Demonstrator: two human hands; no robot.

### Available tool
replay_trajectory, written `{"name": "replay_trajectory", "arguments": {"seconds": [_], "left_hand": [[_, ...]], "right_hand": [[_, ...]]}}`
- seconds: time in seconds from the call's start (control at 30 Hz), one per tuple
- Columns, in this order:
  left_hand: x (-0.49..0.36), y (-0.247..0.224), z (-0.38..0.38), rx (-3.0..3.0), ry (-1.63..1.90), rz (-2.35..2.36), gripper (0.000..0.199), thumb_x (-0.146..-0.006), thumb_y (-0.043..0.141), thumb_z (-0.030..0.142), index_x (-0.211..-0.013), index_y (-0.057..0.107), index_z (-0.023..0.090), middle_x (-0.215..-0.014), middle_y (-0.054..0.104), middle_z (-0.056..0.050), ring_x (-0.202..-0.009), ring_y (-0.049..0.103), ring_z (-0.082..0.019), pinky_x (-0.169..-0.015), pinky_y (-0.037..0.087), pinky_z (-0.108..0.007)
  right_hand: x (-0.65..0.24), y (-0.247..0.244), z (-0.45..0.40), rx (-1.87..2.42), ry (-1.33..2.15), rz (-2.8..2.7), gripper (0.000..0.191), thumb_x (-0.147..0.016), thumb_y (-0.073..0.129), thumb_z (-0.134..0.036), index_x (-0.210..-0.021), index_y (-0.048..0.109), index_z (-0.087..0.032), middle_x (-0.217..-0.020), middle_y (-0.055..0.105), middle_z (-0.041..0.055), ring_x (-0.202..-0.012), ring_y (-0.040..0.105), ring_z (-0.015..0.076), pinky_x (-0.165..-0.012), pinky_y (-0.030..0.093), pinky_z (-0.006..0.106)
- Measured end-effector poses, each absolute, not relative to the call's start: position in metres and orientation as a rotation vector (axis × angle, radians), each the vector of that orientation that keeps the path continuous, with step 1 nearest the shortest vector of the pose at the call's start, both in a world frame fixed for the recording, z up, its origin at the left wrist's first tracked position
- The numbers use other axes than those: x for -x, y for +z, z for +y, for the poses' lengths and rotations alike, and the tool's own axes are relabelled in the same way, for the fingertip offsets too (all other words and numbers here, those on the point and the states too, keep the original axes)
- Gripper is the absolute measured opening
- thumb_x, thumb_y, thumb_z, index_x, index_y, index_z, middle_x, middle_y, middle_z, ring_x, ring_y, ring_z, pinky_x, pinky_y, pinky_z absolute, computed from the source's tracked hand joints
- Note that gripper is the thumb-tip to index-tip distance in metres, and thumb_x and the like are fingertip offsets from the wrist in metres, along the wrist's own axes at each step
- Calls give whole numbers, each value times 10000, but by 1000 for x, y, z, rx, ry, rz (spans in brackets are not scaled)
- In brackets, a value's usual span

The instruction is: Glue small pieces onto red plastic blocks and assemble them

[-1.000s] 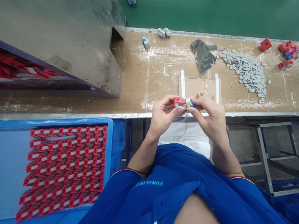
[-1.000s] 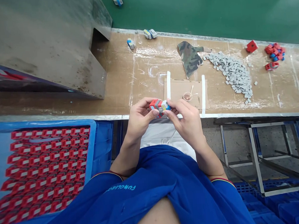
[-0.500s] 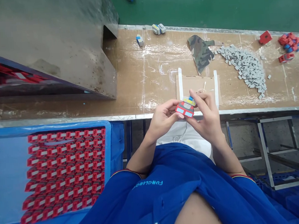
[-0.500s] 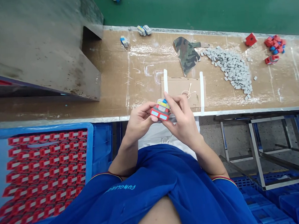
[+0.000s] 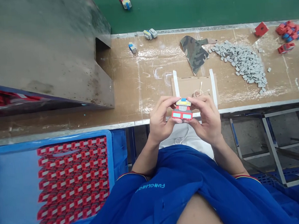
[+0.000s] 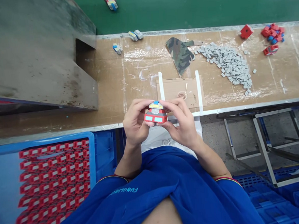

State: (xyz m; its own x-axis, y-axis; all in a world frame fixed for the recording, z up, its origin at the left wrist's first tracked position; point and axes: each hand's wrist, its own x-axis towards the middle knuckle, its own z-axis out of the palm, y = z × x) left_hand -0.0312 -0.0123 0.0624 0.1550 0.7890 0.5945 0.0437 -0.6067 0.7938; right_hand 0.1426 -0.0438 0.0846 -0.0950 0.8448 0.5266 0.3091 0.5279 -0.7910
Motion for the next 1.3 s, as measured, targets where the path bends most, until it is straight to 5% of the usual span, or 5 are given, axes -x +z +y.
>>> {"name": "replay_trajectory", "arguments": {"seconds": [0.2,0.57,0.77,1.3], "left_hand": [[32,50,-19,-1799,1494,893,463,-996,614,549,-1290,704,203,-1107,694,-96,-926,648,-186,-789,573,-319],[4,17,-46,-995,1364,830,640,-884,631,761,-1258,654,242,-1107,718,-78,-963,718,-188,-887,592,-315],[1,23,-54,-930,1185,818,762,-774,723,798,-1279,635,235,-1005,713,-66,-1006,715,-226,-890,603,-354],[2,20,-51,-863,1091,864,854,-757,649,877,-1321,639,236,-1073,736,-99,-1202,701,-307,-961,617,-435]], "right_hand": [[-136,73,-46,1057,388,-1717,451,-1026,647,-397,-1455,580,-278,-982,595,38,-853,621,178,-720,633,334],[-117,53,-56,1150,335,-1637,544,-1023,579,-512,-1487,514,-236,-1302,634,153,-1204,634,297,-914,633,478],[-115,62,-55,1096,231,-1701,542,-1008,587,-509,-1472,497,-243,-1264,726,132,-1158,694,306,-981,593,514],[-117,68,-44,1141,278,-1777,472,-996,593,-537,-1347,601,-220,-1260,767,127,-1204,721,294,-1016,548,473]]}}
